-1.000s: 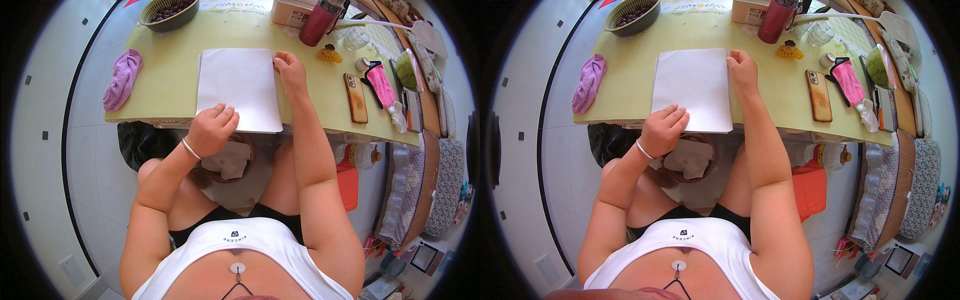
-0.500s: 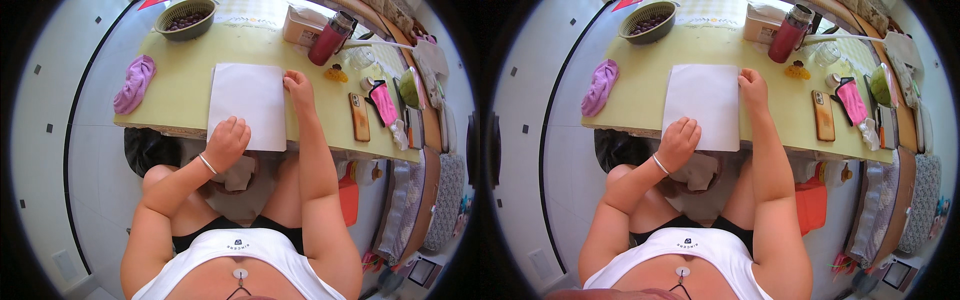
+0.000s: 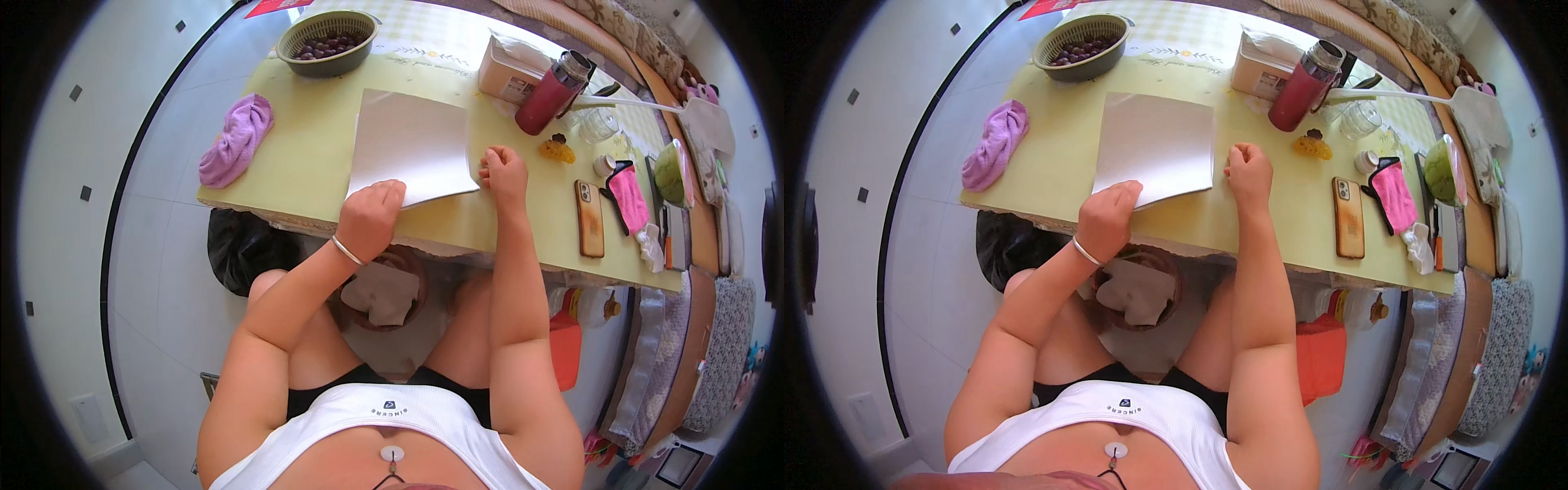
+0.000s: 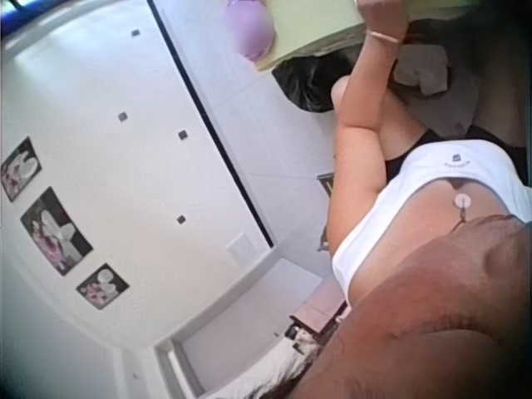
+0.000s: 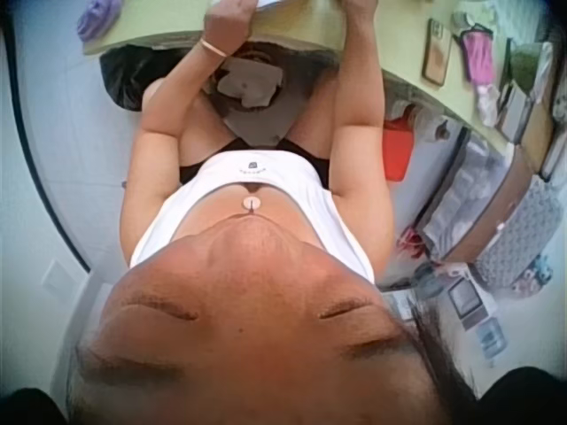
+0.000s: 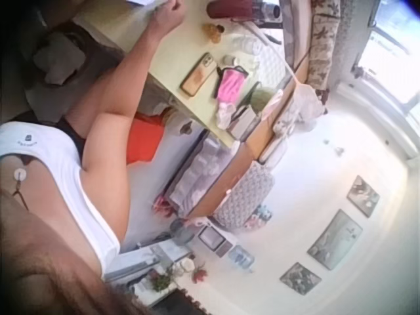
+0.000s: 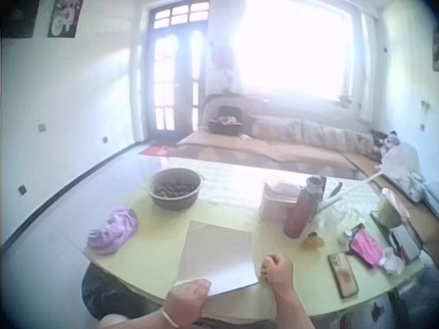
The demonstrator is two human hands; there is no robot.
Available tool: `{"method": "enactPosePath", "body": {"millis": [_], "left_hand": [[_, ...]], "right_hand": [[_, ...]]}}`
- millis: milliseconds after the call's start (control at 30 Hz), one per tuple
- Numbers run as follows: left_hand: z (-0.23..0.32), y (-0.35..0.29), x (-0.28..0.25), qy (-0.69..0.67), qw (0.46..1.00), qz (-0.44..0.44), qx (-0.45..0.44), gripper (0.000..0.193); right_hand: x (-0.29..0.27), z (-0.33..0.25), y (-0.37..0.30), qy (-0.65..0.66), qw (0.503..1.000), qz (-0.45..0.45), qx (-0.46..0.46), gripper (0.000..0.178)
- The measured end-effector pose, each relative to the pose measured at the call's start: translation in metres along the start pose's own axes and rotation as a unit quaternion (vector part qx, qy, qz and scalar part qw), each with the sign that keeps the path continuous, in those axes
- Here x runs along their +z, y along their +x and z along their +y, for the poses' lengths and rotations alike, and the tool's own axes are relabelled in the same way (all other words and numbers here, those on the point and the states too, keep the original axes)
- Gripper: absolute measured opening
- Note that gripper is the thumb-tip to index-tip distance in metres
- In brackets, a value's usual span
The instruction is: The person sits on the floor and removes a stack of white paper and a yellow sheet from a red plastic bag. They place the items on a low table, then fold the yellow sheet and the white paper by hand into smaller rectangles.
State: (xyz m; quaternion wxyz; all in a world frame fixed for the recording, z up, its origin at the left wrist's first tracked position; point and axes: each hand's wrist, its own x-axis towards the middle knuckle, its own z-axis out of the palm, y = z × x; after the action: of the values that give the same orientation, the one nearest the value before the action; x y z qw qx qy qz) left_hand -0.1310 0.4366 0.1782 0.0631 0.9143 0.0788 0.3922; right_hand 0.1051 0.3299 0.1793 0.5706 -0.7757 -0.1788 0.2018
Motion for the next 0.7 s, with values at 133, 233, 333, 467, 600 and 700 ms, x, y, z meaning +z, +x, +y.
{"method": "enactPosePath", "body": {"millis": [133, 233, 333, 467, 600, 700], "left_hand": [[0.001, 0.004, 0.003, -0.005, 0.999, -0.028, -0.015, 0.02], [0.009, 0.007, -0.002, -0.012, 0.996, -0.094, 0.0, 0.025], [0.011, 0.003, -0.003, -0.007, 0.988, -0.155, -0.004, 0.029], [0.012, 0.011, -0.015, -0.025, 0.973, -0.228, -0.014, 0.034], [0.002, 0.027, -0.027, -0.099, 0.964, -0.247, 0.015, 0.052], [-0.019, 0.017, -0.017, -0.177, 0.963, -0.187, -0.076, 0.043]], "right_hand": [[0.001, 0.001, -0.003, 0.053, 0.998, -0.005, -0.013, 0.025], [0.0, 0.008, 0.0, -0.002, 0.992, 0.025, -0.125, 0.021], [-0.003, 0.001, -0.002, -0.027, 0.975, -0.023, -0.221, 0.016], [0.002, -0.002, -0.007, -0.116, 0.929, -0.115, -0.331, 0.024], [0.013, 0.02, -0.001, -0.21, 0.9, -0.093, -0.371, 0.033], [0.024, 0.004, -0.01, -0.251, 0.887, -0.086, -0.378, 0.031]]}}
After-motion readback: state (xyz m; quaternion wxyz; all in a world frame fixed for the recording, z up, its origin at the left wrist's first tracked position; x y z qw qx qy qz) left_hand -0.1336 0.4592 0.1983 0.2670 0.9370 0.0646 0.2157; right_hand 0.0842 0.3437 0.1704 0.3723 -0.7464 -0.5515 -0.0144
